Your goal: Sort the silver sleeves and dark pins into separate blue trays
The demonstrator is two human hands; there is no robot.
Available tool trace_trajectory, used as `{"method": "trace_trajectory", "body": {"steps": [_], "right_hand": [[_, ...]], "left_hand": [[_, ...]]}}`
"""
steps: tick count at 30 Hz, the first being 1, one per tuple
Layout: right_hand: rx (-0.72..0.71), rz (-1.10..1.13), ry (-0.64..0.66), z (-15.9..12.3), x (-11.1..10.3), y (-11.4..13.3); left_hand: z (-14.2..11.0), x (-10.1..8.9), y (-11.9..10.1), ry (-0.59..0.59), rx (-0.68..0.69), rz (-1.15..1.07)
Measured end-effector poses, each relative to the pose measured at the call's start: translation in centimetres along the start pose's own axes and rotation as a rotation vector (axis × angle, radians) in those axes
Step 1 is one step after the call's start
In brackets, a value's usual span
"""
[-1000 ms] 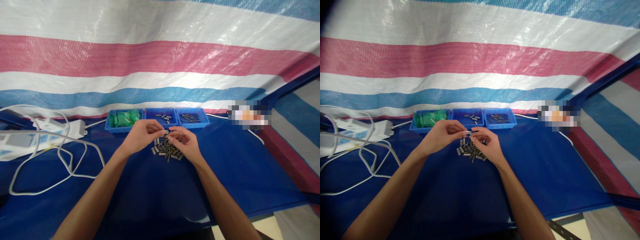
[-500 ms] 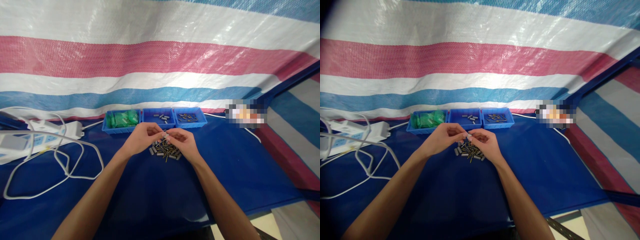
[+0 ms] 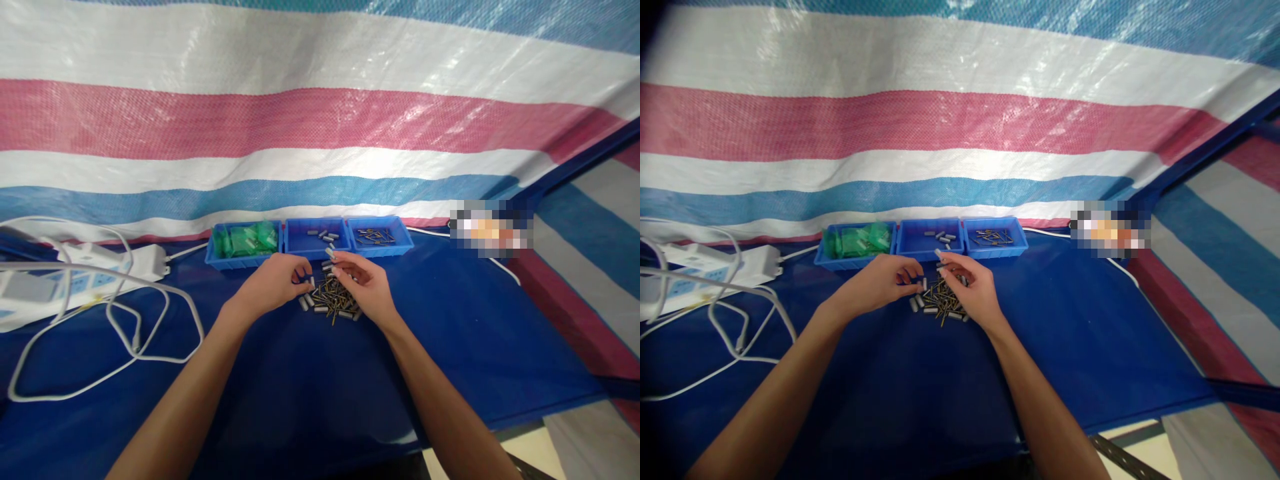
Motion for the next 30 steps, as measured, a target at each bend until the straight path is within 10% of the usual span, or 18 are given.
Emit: {"method": "trace_trajectory", "body": {"steps": [19, 30], "right_hand": [[-0.010, -0.066, 0.063, -0.2, 0.5, 0.4], [0.048, -0.024, 0.082, -0.2, 0.2, -0.2]], "left_hand": [[0.0, 0.9, -0.5, 0.012, -0.040, 0.355], [-0.1, -1.9, -2.2, -0.091, -0.025, -0.539]]}}
Point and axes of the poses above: each hand's wrist, its own z-axis towards the middle knuckle, its own x-axis out of the palm, y = z × x, the point moved 9 cm from there along z, towards the middle knuckle, and after that the axes turned 7 degrees about z, right-handed, at the moved point
